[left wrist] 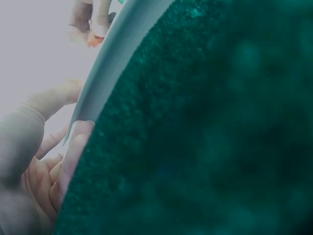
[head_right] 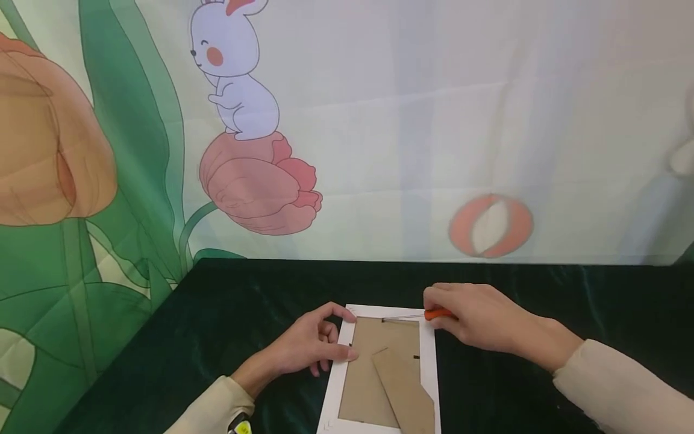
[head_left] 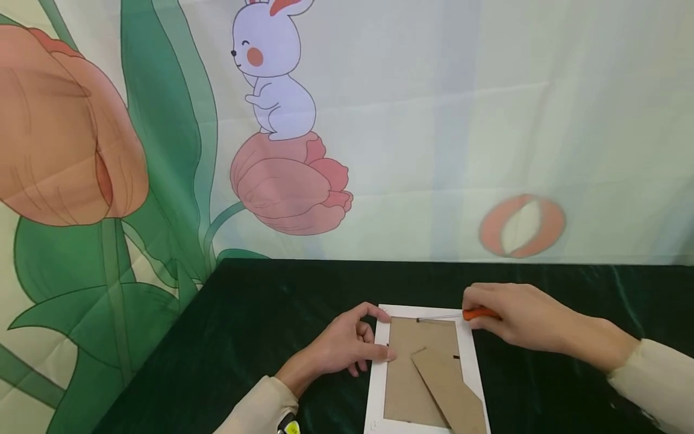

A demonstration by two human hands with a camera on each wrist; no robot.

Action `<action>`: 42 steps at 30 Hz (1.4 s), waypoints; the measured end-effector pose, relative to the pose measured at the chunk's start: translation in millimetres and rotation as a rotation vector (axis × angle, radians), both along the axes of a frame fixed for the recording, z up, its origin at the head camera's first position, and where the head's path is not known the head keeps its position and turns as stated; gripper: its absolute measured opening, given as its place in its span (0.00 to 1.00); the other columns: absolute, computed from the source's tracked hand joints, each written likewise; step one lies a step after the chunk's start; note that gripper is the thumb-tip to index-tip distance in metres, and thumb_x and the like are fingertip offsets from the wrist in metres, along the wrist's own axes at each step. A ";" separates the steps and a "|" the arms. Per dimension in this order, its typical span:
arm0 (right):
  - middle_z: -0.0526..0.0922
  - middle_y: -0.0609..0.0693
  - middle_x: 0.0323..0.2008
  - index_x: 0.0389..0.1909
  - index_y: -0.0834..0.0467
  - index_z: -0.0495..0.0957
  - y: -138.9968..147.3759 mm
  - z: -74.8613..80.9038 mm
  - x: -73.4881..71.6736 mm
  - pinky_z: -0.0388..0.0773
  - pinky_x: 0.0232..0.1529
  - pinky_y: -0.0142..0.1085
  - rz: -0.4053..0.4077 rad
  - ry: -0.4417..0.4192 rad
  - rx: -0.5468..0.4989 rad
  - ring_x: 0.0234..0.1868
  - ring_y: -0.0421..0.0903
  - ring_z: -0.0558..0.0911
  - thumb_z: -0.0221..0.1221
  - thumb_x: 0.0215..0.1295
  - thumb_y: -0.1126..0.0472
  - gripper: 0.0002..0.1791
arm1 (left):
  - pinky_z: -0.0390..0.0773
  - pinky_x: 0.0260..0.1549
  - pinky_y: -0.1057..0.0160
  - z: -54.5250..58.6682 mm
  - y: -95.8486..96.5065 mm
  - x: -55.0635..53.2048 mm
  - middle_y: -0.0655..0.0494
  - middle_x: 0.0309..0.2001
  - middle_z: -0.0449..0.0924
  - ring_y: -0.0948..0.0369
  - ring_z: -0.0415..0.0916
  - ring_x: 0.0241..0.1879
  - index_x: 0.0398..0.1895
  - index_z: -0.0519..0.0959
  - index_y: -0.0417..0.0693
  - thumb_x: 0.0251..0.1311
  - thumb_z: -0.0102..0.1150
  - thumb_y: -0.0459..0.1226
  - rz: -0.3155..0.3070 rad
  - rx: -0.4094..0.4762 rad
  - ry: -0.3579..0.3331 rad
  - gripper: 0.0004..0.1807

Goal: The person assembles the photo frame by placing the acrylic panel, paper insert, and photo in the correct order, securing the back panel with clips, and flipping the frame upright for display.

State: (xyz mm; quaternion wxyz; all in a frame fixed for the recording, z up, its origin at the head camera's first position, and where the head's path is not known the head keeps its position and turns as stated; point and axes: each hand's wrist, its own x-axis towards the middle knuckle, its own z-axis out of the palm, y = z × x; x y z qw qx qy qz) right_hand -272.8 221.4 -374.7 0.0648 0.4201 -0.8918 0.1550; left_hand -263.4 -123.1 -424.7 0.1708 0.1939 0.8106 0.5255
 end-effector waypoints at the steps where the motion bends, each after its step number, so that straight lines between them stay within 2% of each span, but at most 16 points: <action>1: 0.77 0.32 0.36 0.43 0.43 0.78 0.6 -2.3 0.1 0.72 0.27 0.31 -0.025 -0.041 -0.054 0.29 0.33 0.72 0.71 0.70 0.58 0.11 | 0.78 0.15 0.62 -0.7 -0.1 0.5 0.53 0.24 0.78 0.58 0.76 0.17 0.61 0.76 0.53 0.60 0.77 0.40 -0.002 0.003 -0.002 0.27; 3: 0.80 0.32 0.37 0.45 0.44 0.79 1.0 -6.2 0.1 0.76 0.29 0.32 -0.050 -0.125 -0.149 0.31 0.33 0.74 0.70 0.72 0.57 0.09 | 0.78 0.15 0.63 -1.4 0.2 0.9 0.53 0.24 0.78 0.58 0.76 0.17 0.61 0.76 0.53 0.60 0.77 0.40 -0.004 0.004 -0.001 0.27; 5: 0.82 0.35 0.38 0.47 0.47 0.80 0.0 -8.7 -0.9 0.78 0.32 0.33 -0.031 -0.204 -0.218 0.32 0.35 0.77 0.68 0.74 0.56 0.07 | 0.78 0.15 0.63 -1.2 0.5 0.9 0.53 0.24 0.79 0.58 0.77 0.18 0.61 0.77 0.54 0.60 0.77 0.41 -0.003 -0.001 0.000 0.27; 7: 0.83 0.36 0.39 0.48 0.48 0.81 -2.9 -9.6 -1.9 0.79 0.34 0.33 -0.010 -0.261 -0.252 0.34 0.36 0.78 0.66 0.76 0.55 0.06 | 0.78 0.16 0.63 -0.8 0.1 0.7 0.53 0.24 0.79 0.58 0.77 0.18 0.60 0.77 0.54 0.59 0.78 0.42 0.003 -0.009 0.001 0.27; 10: 0.84 0.37 0.39 0.49 0.50 0.81 -8.0 -9.4 -3.7 0.80 0.35 0.34 0.023 -0.291 -0.264 0.35 0.37 0.79 0.65 0.77 0.55 0.06 | 0.79 0.15 0.63 -1.0 -1.4 0.0 0.53 0.24 0.78 0.58 0.77 0.17 0.60 0.77 0.55 0.59 0.78 0.42 0.009 -0.013 -0.001 0.27; 13: 0.84 0.36 0.40 0.49 0.49 0.82 -12.4 -9.2 -4.2 0.81 0.36 0.34 0.043 -0.280 -0.259 0.36 0.36 0.79 0.65 0.76 0.55 0.06 | 0.79 0.15 0.63 -1.4 -2.5 -0.3 0.54 0.23 0.78 0.58 0.77 0.17 0.60 0.77 0.56 0.59 0.79 0.42 0.013 -0.011 -0.009 0.27; 17: 0.83 0.33 0.38 0.48 0.47 0.83 -15.5 -7.3 -0.7 0.81 0.34 0.33 0.057 -0.224 -0.252 0.35 0.35 0.79 0.68 0.73 0.56 0.07 | 0.79 0.15 0.64 -2.1 -1.6 -0.9 0.54 0.23 0.78 0.59 0.77 0.17 0.61 0.77 0.58 0.59 0.79 0.42 0.013 -0.010 -0.010 0.28; 25: 0.83 0.31 0.38 0.46 0.42 0.84 -32.2 3.6 6.9 0.81 0.33 0.33 0.068 -0.187 -0.226 0.37 0.34 0.79 0.73 0.68 0.55 0.09 | 0.79 0.15 0.63 -2.1 -2.7 -1.4 0.53 0.24 0.79 0.58 0.77 0.17 0.61 0.76 0.60 0.57 0.80 0.43 0.017 -0.024 -0.006 0.30; 29: 0.83 0.31 0.39 0.44 0.41 0.85 -40.7 8.9 9.2 0.81 0.34 0.33 0.075 -0.136 -0.219 0.36 0.34 0.80 0.74 0.67 0.56 0.10 | 0.80 0.16 0.62 -1.6 -4.2 -1.8 0.52 0.25 0.79 0.57 0.77 0.18 0.62 0.76 0.61 0.56 0.81 0.42 0.003 -0.030 -0.009 0.32; 42: 0.82 0.30 0.39 0.42 0.41 0.86 -51.6 17.8 9.4 0.80 0.33 0.32 0.104 -0.059 -0.163 0.34 0.31 0.78 0.74 0.67 0.57 0.08 | 0.80 0.16 0.63 -1.9 -5.3 -2.9 0.52 0.26 0.79 0.57 0.78 0.19 0.63 0.76 0.61 0.57 0.81 0.42 -0.014 -0.041 -0.010 0.32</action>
